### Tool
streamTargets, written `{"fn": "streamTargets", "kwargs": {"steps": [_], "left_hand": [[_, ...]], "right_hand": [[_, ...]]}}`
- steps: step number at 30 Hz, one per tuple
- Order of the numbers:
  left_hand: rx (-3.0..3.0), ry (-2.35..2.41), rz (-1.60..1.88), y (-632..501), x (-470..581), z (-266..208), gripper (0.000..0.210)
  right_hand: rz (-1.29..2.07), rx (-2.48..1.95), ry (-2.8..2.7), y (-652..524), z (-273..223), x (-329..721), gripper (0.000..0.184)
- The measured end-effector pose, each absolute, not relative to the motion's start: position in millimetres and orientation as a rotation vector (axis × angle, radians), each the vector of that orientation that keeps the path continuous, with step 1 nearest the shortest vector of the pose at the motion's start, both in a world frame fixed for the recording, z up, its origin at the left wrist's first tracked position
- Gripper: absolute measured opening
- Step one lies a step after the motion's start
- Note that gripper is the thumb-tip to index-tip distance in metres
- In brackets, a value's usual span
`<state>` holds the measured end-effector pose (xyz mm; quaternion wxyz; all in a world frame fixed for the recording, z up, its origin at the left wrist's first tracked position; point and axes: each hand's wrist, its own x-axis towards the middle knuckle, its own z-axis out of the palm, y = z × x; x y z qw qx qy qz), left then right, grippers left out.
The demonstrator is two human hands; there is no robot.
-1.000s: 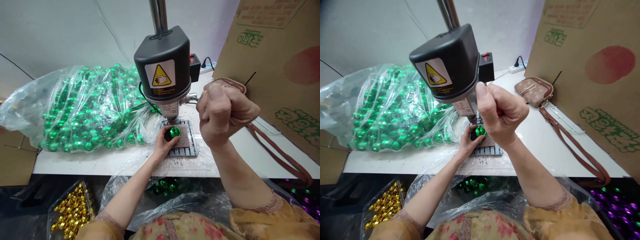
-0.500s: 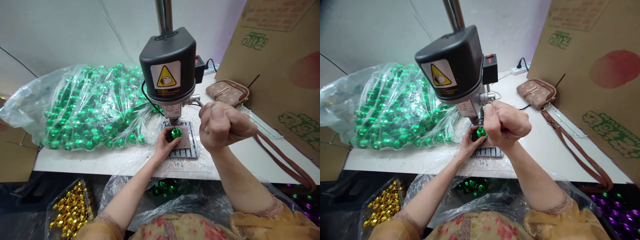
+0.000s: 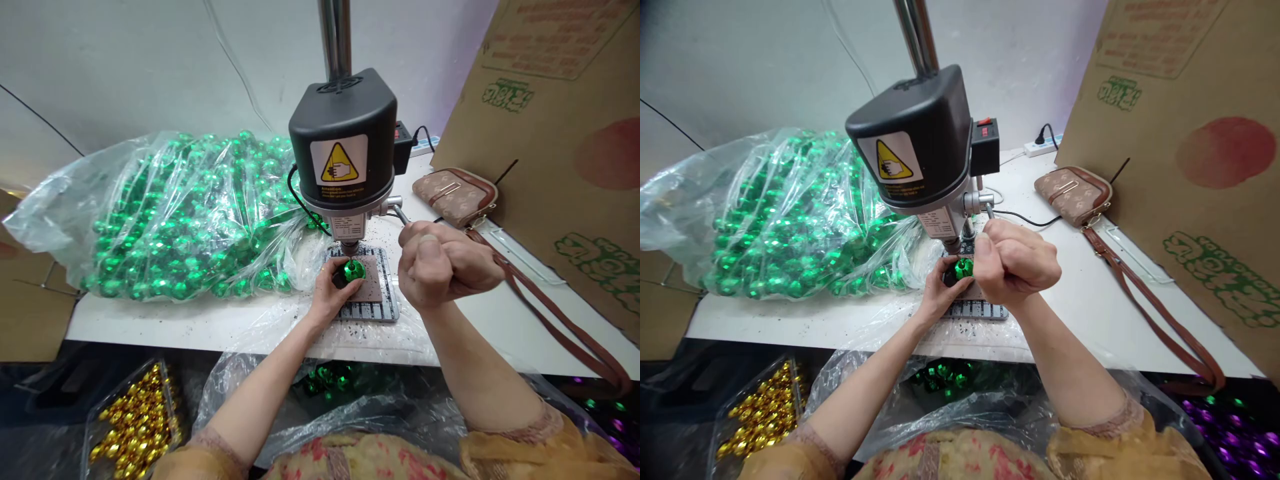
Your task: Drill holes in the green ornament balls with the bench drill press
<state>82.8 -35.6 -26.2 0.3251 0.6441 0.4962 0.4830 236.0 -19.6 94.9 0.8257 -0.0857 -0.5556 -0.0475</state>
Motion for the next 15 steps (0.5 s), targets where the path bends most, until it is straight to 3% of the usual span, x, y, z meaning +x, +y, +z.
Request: {"fn": "streamTargets", "kwargs": {"steps": [6, 15], "left_hand": [[1.69, 1.31, 1.258, -35, 81, -29, 0.044], [1.686, 1.473, 1.286, -61, 78, -12, 0.037]], "right_hand": [[-0.098, -0.205, -1.223, -24, 88, 238, 0.05], [0.206, -0.428, -1.089, -25, 156, 229, 0.046]]}}
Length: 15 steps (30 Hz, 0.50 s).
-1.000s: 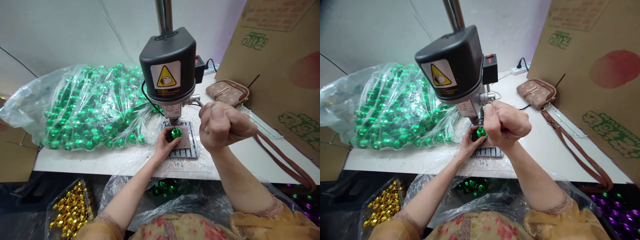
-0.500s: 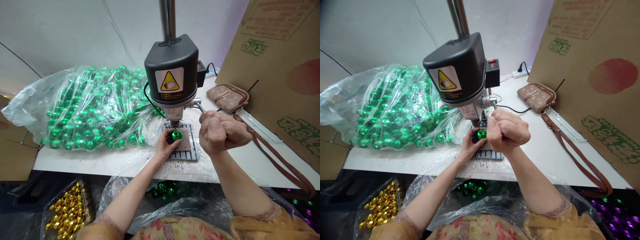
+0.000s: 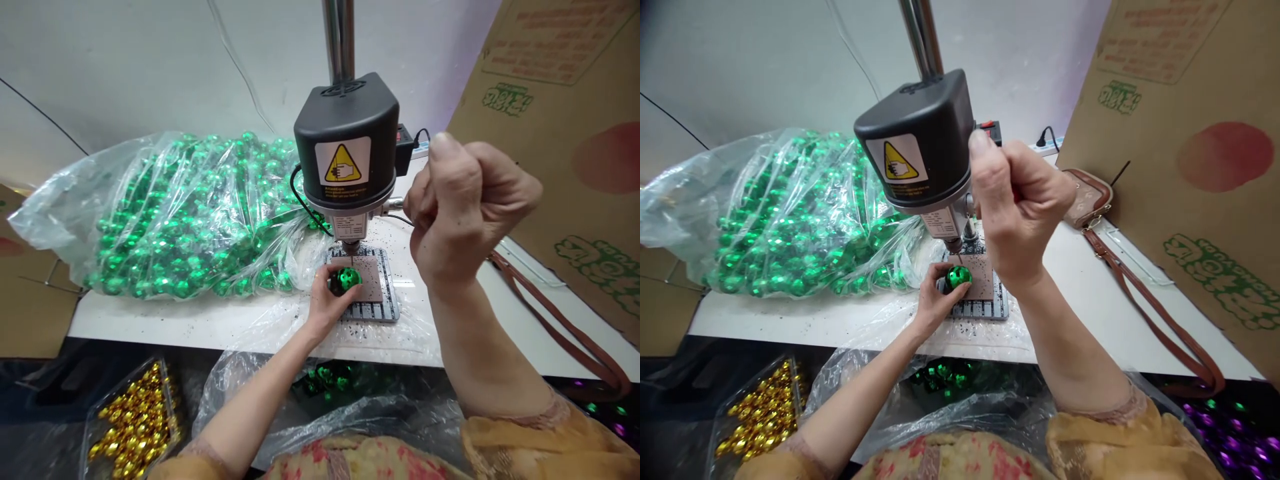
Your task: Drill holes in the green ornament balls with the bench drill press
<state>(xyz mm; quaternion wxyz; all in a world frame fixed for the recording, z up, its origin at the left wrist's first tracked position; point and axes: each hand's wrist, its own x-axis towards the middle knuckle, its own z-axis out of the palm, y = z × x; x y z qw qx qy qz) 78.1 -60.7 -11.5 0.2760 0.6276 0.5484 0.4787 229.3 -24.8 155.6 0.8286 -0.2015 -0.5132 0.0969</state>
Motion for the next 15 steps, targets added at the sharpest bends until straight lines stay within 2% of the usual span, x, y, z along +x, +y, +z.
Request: {"fn": "streamTargets", "kwargs": {"steps": [3, 5, 7, 9, 12, 15], "left_hand": [[1.892, 1.402, 0.975, -100, 58, 8, 0.037], [2.104, 1.134, 0.574, -127, 43, 20, 0.042], [2.241, 0.912, 0.326, -143, 28, 27, 0.047], [2.277, 0.915, 0.375, -137, 17, 28, 0.041], [2.248, 1.211, 0.761, -85, 7, 23, 0.013], [2.276, 1.512, 0.939, -3, 9, 17, 0.02]], "right_hand": [[0.211, -0.402, -1.119, -23, 158, 232, 0.047], [0.206, -0.385, -1.124, -23, 157, 233, 0.046], [0.199, -0.394, -1.112, -24, 156, 232, 0.046], [0.191, -0.417, -1.097, -24, 156, 231, 0.046], [0.178, -0.414, -1.082, -24, 157, 230, 0.046], [0.178, -0.401, -1.065, -25, 157, 229, 0.046]]}}
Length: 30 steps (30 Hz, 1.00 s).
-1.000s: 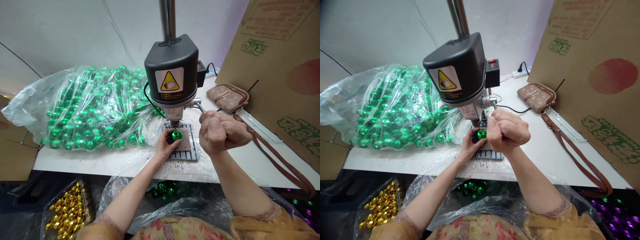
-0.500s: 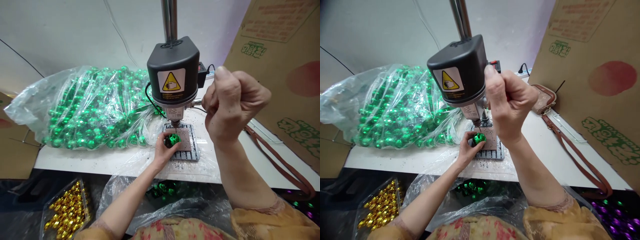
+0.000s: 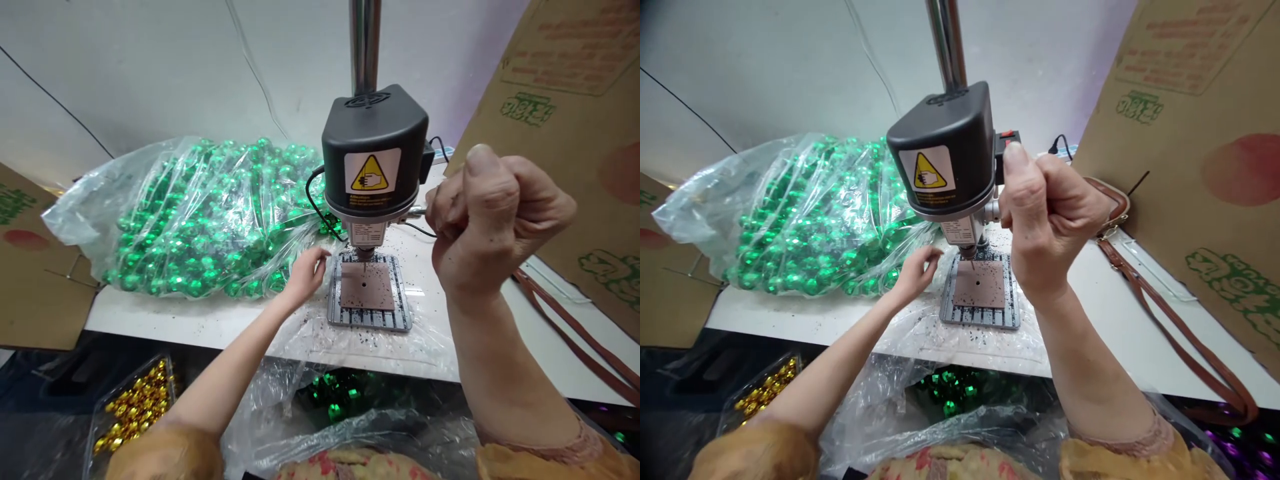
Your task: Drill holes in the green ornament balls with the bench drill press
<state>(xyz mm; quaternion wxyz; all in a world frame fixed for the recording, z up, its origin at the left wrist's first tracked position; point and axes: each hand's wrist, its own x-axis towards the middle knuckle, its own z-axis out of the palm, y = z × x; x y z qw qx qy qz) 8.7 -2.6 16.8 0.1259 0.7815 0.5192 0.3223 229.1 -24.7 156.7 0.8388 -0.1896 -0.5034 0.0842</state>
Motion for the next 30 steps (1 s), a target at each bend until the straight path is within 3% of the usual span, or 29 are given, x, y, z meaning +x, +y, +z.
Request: {"fn": "streamTargets", "kwargs": {"steps": [4, 9, 17, 23, 30], "left_hand": [[2.216, 1.655, 0.843, 83, 27, 10, 0.035], [2.092, 1.533, 0.883, 111, 41, 4, 0.03], [2.01, 1.762, 1.013, 56, 15, 14, 0.051], [1.483, 1.399, 1.392, -21, 23, 11, 0.05], [1.393, 1.086, 1.222, -29, 54, -23, 0.055]], "right_hand": [[0.19, -0.477, -1.075, -28, 156, 229, 0.046], [0.208, -0.487, -1.083, -30, 156, 231, 0.047], [0.187, -0.379, -1.12, -25, 154, 232, 0.045], [0.197, -0.434, -1.12, -28, 153, 232, 0.047], [0.197, -0.487, -1.144, -25, 147, 234, 0.047]]}}
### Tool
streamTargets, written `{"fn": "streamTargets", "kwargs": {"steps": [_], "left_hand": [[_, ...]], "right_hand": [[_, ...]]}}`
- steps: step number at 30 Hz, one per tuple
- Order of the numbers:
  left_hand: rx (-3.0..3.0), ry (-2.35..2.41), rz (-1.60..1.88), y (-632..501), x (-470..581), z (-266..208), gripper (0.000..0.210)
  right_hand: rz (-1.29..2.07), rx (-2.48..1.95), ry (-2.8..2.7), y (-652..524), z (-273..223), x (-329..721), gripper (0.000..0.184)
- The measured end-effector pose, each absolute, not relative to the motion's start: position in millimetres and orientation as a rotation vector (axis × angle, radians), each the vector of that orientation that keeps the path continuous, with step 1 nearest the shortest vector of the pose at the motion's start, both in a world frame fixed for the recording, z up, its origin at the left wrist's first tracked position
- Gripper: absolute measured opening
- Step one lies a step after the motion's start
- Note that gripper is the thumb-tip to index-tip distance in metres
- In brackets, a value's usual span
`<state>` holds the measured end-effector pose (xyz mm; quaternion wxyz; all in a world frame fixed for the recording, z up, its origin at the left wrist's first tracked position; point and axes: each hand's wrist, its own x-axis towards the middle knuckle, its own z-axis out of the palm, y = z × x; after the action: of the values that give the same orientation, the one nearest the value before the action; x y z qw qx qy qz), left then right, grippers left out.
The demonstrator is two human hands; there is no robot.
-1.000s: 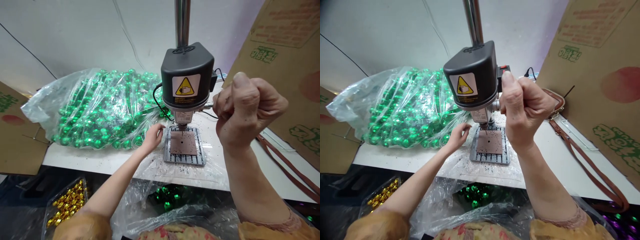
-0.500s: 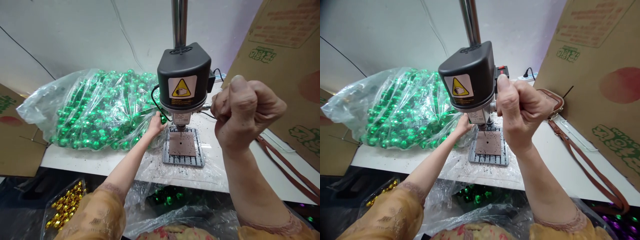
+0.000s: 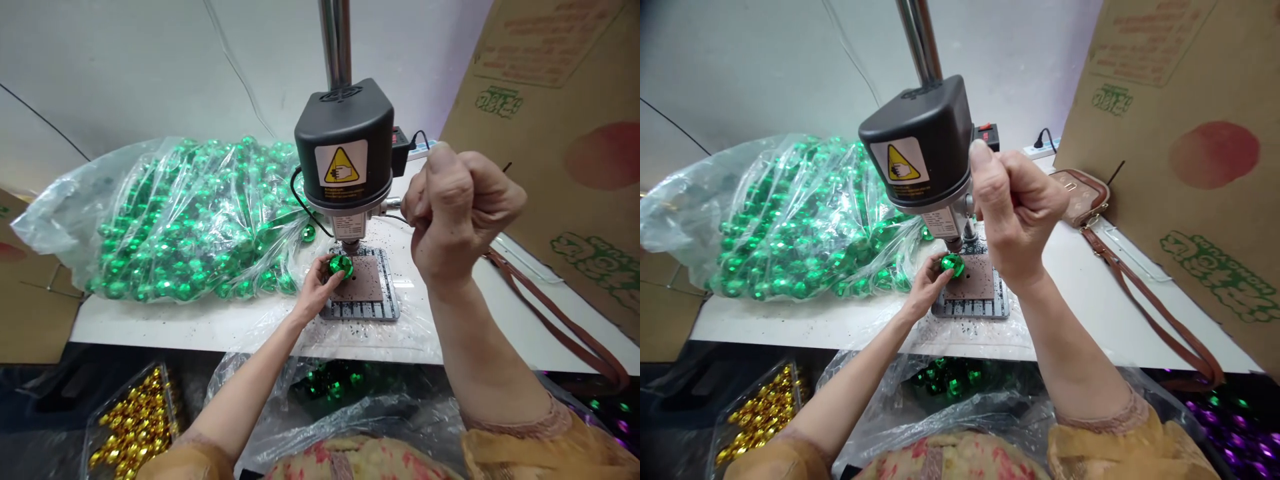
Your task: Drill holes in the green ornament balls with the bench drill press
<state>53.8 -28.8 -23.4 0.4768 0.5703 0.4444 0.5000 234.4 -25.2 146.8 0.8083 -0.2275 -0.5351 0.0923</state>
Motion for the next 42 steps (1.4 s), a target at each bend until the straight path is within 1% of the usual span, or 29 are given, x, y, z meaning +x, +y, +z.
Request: {"fn": "streamTargets", "kwargs": {"steps": [7, 12, 16, 22, 27, 30, 33, 42], "left_hand": [[1.618, 1.17, 1.134, -22, 51, -29, 0.056], [1.735, 1.215, 1.098, -27, 61, -30, 0.059], [1.768, 1.181, 1.101, -28, 68, -29, 0.057], [1.794, 1.175, 1.116, -31, 69, -25, 0.053], [1.803, 1.184, 1.097, -32, 69, -25, 0.053], [1.803, 1.166, 1.097, -32, 68, -27, 0.053], [1.804, 1.161, 1.098, -32, 68, -27, 0.053], [1.791, 1.148, 1.109, -32, 69, -28, 0.054]], "right_hand": [[0.202, -0.514, -1.216, -24, 141, 237, 0.041], [0.064, -0.608, -1.225, -24, 145, 234, 0.046], [0.089, -0.647, -1.199, -27, 149, 234, 0.048], [0.166, -0.534, -1.152, -32, 142, 233, 0.051], [0.074, -0.516, -1.086, -34, 128, 228, 0.053], [0.089, -0.482, -1.084, -35, 122, 228, 0.05], [0.097, -0.455, -1.083, -34, 119, 228, 0.052], [0.015, -0.253, -1.093, -23, 111, 230, 0.053]]}}
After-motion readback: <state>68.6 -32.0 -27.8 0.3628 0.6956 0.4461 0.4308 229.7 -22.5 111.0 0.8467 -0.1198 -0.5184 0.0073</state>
